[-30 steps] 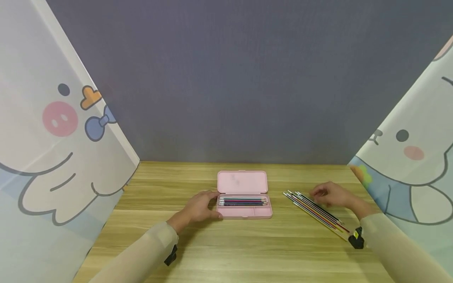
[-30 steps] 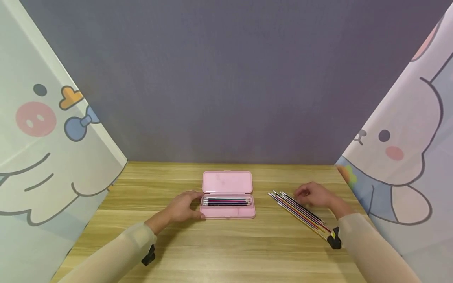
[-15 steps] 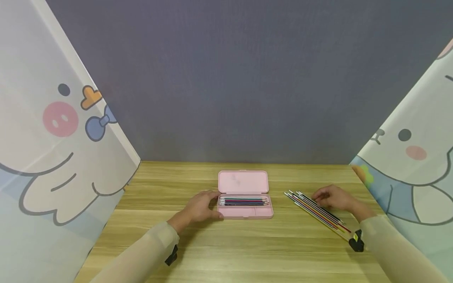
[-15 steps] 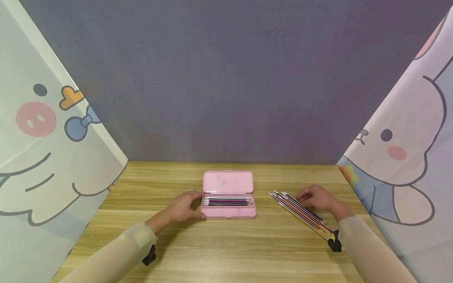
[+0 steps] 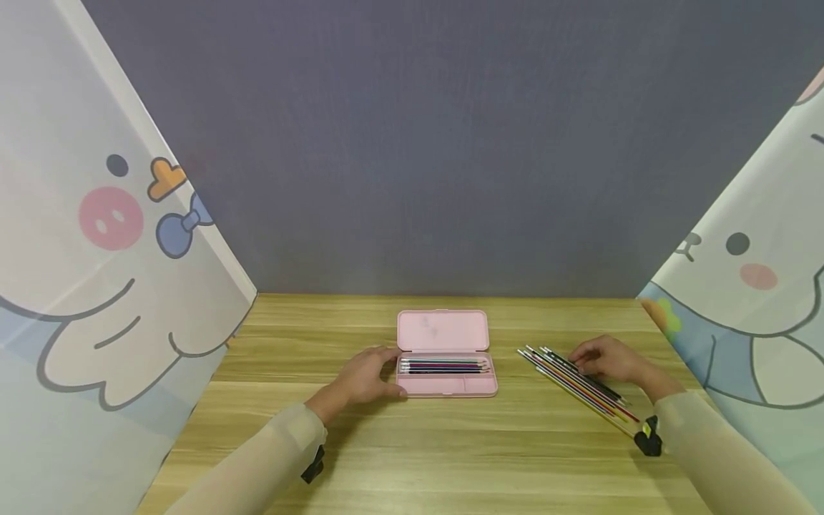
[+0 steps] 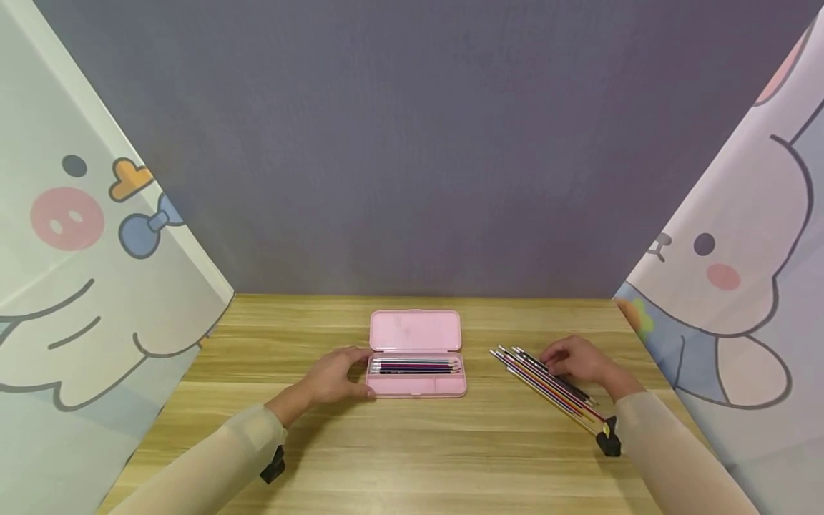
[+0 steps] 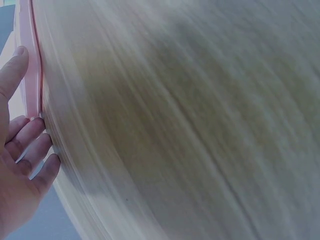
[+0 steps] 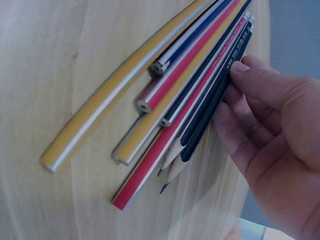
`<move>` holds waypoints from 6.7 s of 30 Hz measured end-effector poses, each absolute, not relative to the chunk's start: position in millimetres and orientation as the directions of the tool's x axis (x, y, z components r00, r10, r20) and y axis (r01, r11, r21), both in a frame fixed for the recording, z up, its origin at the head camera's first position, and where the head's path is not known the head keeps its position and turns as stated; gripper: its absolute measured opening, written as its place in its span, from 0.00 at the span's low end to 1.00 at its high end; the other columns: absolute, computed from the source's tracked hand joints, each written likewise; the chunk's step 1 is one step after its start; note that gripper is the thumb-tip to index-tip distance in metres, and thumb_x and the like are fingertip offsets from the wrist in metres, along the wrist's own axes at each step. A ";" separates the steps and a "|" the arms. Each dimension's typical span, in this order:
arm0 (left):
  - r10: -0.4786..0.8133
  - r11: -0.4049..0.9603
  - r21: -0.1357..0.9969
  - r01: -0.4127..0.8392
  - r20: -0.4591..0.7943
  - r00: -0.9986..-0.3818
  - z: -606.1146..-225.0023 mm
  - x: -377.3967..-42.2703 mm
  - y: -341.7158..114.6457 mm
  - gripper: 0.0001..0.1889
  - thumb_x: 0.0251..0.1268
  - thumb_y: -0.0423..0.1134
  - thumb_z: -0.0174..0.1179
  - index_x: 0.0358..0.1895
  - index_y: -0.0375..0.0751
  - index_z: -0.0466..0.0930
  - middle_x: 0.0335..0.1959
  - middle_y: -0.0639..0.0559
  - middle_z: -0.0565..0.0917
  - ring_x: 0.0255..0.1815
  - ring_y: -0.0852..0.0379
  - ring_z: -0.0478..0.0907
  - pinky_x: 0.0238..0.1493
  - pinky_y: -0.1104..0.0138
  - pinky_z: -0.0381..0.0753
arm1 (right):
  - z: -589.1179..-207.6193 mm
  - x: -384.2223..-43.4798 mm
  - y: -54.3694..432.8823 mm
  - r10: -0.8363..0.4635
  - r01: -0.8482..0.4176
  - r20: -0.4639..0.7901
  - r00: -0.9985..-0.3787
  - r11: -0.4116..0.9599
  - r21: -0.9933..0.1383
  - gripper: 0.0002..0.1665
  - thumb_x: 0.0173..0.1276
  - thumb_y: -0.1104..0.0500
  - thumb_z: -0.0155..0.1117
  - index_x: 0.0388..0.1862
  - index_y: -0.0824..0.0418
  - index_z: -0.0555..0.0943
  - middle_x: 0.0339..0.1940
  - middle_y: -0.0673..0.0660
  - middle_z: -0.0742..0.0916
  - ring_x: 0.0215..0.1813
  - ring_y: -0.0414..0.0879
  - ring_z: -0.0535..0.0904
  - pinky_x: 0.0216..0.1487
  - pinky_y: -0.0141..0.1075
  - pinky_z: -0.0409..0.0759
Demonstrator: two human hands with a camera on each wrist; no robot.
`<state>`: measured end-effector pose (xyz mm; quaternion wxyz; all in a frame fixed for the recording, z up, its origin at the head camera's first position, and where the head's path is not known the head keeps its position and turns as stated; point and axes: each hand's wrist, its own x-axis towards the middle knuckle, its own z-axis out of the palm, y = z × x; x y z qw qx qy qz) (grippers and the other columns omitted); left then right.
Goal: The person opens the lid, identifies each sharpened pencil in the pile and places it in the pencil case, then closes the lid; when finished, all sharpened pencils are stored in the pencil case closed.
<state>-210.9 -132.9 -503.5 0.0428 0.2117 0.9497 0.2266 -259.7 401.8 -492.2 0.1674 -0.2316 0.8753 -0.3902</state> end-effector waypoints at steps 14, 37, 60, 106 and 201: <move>0.422 0.809 0.449 0.379 0.005 -0.907 -505.3 -211.5 -133.8 0.46 0.50 0.63 0.76 0.72 0.44 0.74 0.71 0.45 0.77 0.73 0.40 0.71 0.75 0.46 0.69 | -490.9 -258.5 397.7 -0.489 -0.298 -0.121 -0.864 0.690 -0.659 0.12 0.65 0.67 0.67 0.46 0.71 0.87 0.35 0.57 0.90 0.25 0.35 0.76 0.26 0.31 0.78; 0.419 0.815 0.442 0.376 -0.001 -0.908 -503.8 -211.4 -133.4 0.48 0.50 0.64 0.76 0.73 0.46 0.73 0.71 0.46 0.77 0.73 0.40 0.71 0.74 0.45 0.69 | -439.2 -277.1 317.4 -0.599 -0.397 -0.107 -0.794 0.644 -0.654 0.11 0.75 0.64 0.63 0.50 0.68 0.86 0.39 0.60 0.89 0.23 0.39 0.75 0.22 0.34 0.78; 0.420 0.806 0.448 0.386 0.026 -0.907 -509.5 -209.8 -134.1 0.47 0.48 0.63 0.77 0.71 0.43 0.74 0.68 0.46 0.80 0.71 0.41 0.74 0.72 0.47 0.72 | -444.6 -281.5 144.3 -0.791 -0.611 -0.078 -0.606 0.526 -0.591 0.11 0.70 0.68 0.66 0.44 0.58 0.91 0.38 0.48 0.91 0.38 0.34 0.84 0.43 0.30 0.84; 0.421 0.798 0.457 0.393 0.043 -0.906 -510.1 -209.9 -133.9 0.45 0.49 0.62 0.78 0.70 0.44 0.75 0.67 0.47 0.80 0.70 0.41 0.74 0.72 0.46 0.72 | -475.8 -273.8 134.4 -0.755 -0.610 -0.071 -0.652 0.578 -0.542 0.06 0.62 0.67 0.74 0.36 0.57 0.91 0.35 0.48 0.92 0.38 0.34 0.83 0.44 0.32 0.83; 0.413 0.792 0.474 0.385 0.049 -0.910 -510.5 -206.0 -134.9 0.45 0.50 0.61 0.77 0.71 0.44 0.75 0.69 0.44 0.79 0.72 0.39 0.72 0.73 0.44 0.70 | -451.4 -270.2 354.5 -0.605 -0.472 -0.034 -0.795 0.654 -0.591 0.09 0.72 0.65 0.66 0.46 0.66 0.88 0.40 0.58 0.91 0.39 0.36 0.85 0.38 0.32 0.85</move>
